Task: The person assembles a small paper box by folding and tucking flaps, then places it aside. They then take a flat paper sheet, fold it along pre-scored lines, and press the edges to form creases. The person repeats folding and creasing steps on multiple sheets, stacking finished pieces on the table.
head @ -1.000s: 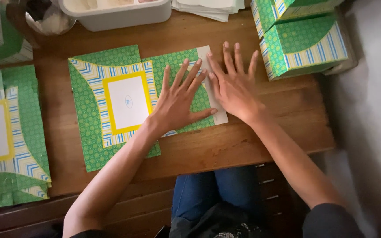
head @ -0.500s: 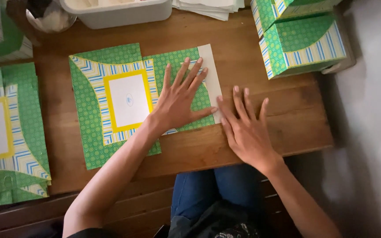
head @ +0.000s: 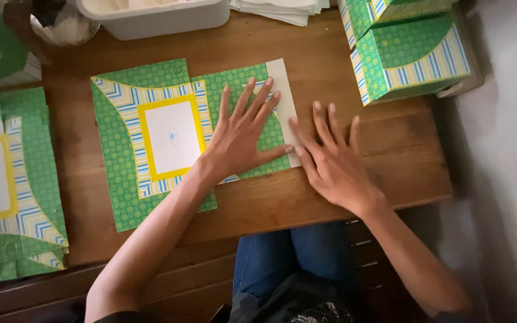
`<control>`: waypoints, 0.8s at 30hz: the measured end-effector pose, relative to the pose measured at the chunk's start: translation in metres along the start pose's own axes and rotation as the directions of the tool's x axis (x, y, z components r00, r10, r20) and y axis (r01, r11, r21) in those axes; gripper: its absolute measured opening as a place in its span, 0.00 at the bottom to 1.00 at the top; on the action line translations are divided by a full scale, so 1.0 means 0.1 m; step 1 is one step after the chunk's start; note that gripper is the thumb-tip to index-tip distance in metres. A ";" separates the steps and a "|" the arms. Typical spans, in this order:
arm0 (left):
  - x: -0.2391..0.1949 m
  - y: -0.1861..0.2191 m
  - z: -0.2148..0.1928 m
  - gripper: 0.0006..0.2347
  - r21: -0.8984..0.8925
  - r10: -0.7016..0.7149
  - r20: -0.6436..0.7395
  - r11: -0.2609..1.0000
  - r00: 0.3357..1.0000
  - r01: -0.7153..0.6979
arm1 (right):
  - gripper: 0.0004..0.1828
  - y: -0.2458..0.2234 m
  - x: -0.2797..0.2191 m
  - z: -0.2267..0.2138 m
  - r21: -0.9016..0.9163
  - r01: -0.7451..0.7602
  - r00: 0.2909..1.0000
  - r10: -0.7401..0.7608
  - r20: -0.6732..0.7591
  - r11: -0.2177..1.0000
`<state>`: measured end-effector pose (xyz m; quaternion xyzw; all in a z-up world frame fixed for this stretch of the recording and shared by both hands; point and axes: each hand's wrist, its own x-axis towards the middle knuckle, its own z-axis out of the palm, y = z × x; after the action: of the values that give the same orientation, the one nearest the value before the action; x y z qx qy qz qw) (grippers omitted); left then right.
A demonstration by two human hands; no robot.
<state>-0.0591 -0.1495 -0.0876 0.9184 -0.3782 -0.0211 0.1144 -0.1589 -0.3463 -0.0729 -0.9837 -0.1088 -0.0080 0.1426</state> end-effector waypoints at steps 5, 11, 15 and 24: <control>-0.02 -0.03 0.05 0.43 0.017 0.020 -0.025 1.000 0.999 -0.020 | 0.28 0.06 0.29 -0.05 0.029 -0.006 1.000 0.006 0.022 1.000; -0.02 -0.05 0.11 0.43 0.006 0.043 -0.079 0.999 0.996 -0.043 | 0.29 0.23 0.69 0.02 -0.051 -0.008 0.999 0.010 0.045 0.999; -0.03 -0.06 0.11 0.41 -0.006 0.076 -0.147 0.997 0.986 -0.078 | 0.30 0.32 0.89 0.09 -0.120 0.004 0.999 0.001 0.045 0.993; 0.01 -0.01 0.01 0.45 0.019 -0.002 0.007 1.000 1.000 0.002 | 0.29 0.11 0.39 0.01 0.020 -0.024 0.996 0.022 0.088 1.000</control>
<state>-0.0576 -0.1498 -0.0891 0.9197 -0.3778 -0.0208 0.1044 -0.1184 -0.3481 -0.0749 -0.9827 -0.1038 0.0380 0.1484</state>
